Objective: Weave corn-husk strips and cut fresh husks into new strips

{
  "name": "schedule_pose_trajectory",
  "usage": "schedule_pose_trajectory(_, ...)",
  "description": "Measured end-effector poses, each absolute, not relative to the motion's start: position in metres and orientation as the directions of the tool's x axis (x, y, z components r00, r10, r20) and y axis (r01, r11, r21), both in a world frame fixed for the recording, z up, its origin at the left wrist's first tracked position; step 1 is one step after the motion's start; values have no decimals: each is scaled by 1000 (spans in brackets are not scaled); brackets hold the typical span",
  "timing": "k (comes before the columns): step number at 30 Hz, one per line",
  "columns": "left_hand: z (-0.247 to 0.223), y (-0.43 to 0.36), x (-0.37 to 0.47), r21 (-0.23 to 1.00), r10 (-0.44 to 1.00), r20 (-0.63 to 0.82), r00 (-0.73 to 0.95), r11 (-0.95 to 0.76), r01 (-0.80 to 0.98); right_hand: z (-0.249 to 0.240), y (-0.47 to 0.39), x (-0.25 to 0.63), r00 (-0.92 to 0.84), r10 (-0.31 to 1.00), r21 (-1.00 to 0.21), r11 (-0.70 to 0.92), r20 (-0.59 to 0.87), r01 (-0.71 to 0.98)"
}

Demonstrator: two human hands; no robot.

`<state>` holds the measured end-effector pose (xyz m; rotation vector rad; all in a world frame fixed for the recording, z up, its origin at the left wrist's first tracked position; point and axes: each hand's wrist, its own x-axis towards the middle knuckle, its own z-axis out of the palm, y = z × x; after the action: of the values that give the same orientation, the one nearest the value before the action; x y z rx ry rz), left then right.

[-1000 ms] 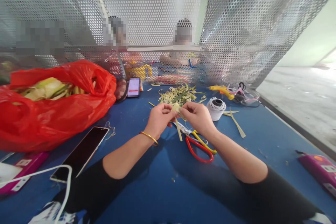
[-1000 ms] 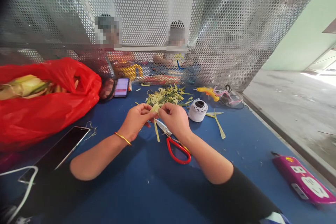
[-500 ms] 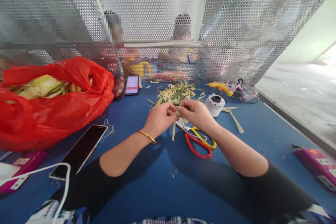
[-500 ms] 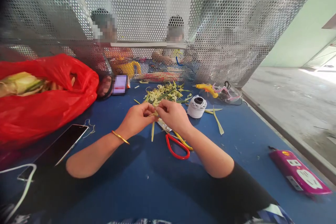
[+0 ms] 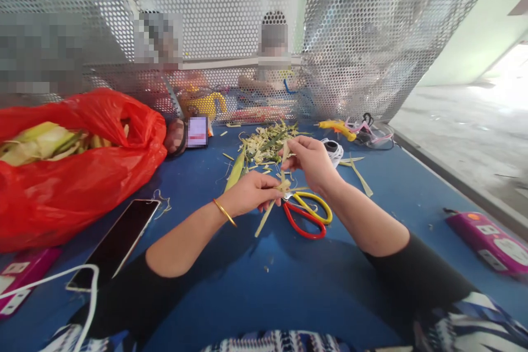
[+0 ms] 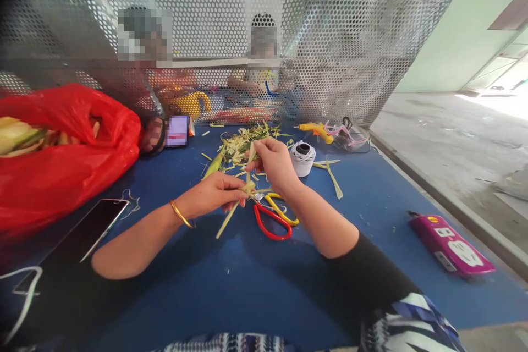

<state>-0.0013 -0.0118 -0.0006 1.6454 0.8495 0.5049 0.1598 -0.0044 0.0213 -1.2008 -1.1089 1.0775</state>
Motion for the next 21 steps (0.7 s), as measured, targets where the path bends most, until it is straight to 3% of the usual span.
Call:
schedule_pose_trajectory(4,1,-10,-3,967,748,-104,656,-79,242,19,-5,158,140,980,-982,158,143,-104)
schedule_pose_trajectory(9,2,-12,0,977,796,-102,596,-31,209,8,0,156,55,959,-957,281,277,-74)
schedule_pose_trajectory(12,3,-14,1,979,796,-141,589,23,203,3,4,161,30,930,-930,366,367,25)
schedule_pose_trajectory(14,4,-13,1,984,818,-155,554,77,162,4,6,167,70,890,-882,432,451,186)
schedule_pose_trajectory(17,6,-10,-1,986,890,-165,424,156,55,12,5,179,21,798,-677,497,603,543)
schedule_pose_trajectory(19,6,-7,-2,980,918,-188,349,199,4,17,4,186,-244,768,-468,574,592,672)
schedule_pose_trajectory(21,6,-4,-4,973,926,-213,312,231,-22,20,4,191,-481,725,-313,664,493,679)
